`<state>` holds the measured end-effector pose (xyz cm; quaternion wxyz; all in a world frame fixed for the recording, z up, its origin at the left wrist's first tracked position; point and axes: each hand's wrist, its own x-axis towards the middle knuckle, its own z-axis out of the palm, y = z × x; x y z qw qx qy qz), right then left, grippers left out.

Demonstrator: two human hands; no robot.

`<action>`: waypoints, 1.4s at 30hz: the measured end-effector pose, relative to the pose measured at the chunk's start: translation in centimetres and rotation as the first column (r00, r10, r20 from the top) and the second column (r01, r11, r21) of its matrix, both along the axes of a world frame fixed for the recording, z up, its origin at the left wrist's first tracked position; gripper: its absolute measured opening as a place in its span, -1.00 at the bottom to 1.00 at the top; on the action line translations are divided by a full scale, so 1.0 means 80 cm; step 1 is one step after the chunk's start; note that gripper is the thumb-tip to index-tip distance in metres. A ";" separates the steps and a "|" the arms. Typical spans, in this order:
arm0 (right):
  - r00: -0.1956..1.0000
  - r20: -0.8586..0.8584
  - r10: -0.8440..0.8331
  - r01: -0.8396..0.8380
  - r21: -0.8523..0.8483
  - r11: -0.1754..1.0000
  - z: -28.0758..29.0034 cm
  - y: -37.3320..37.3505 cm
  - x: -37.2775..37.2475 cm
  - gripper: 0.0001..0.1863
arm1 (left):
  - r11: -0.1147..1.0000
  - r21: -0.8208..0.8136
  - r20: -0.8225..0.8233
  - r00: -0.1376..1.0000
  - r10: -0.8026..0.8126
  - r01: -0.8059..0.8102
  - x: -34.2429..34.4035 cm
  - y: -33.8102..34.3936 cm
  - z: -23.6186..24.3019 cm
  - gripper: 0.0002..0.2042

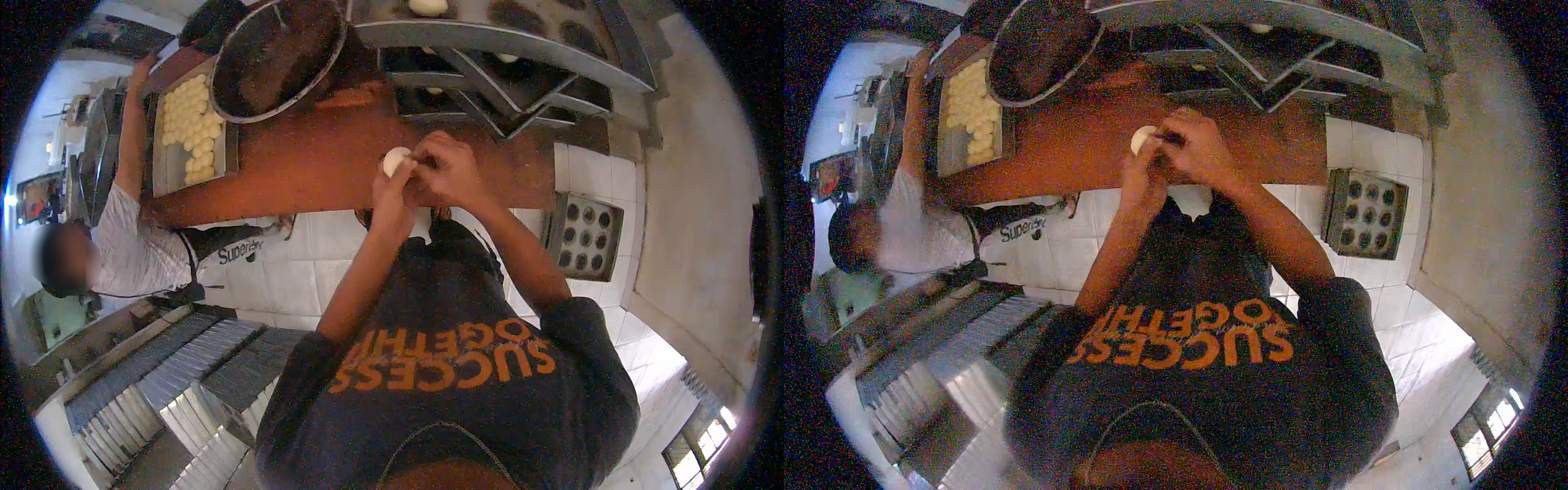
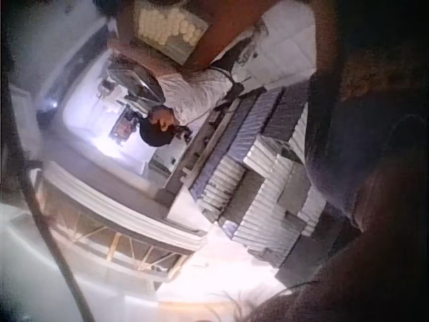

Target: The person fills small pieces of dough with a dark chocolate-like filling using a spoon and by hand, then places the filled dough balls into a metal baking tray.

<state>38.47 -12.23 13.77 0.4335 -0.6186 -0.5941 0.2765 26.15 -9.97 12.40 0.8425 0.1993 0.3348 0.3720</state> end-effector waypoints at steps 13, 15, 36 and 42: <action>0.955 0.203 -0.216 0.159 0.263 0.952 0.006 -0.045 0.037 -0.81 | 0.972 -0.144 0.134 0.977 -0.169 0.187 0.040 -0.015 0.025 -0.76; 0.918 0.256 -0.304 0.194 0.378 0.905 0.010 -0.042 0.027 -0.82 | 0.978 -0.119 0.138 0.978 -0.156 0.173 0.039 -0.007 0.015 -0.75; 0.895 0.270 -0.355 0.258 0.335 0.906 -0.011 0.075 -0.124 -0.84 | 0.964 -0.211 0.315 0.945 -0.086 0.159 -0.104 0.115 -0.019 -0.73; 0.918 -0.021 -0.397 0.397 0.079 0.914 0.019 0.075 -0.149 -0.83 | 0.976 0.115 0.061 0.979 -0.193 0.185 -0.112 0.104 -0.006 -0.76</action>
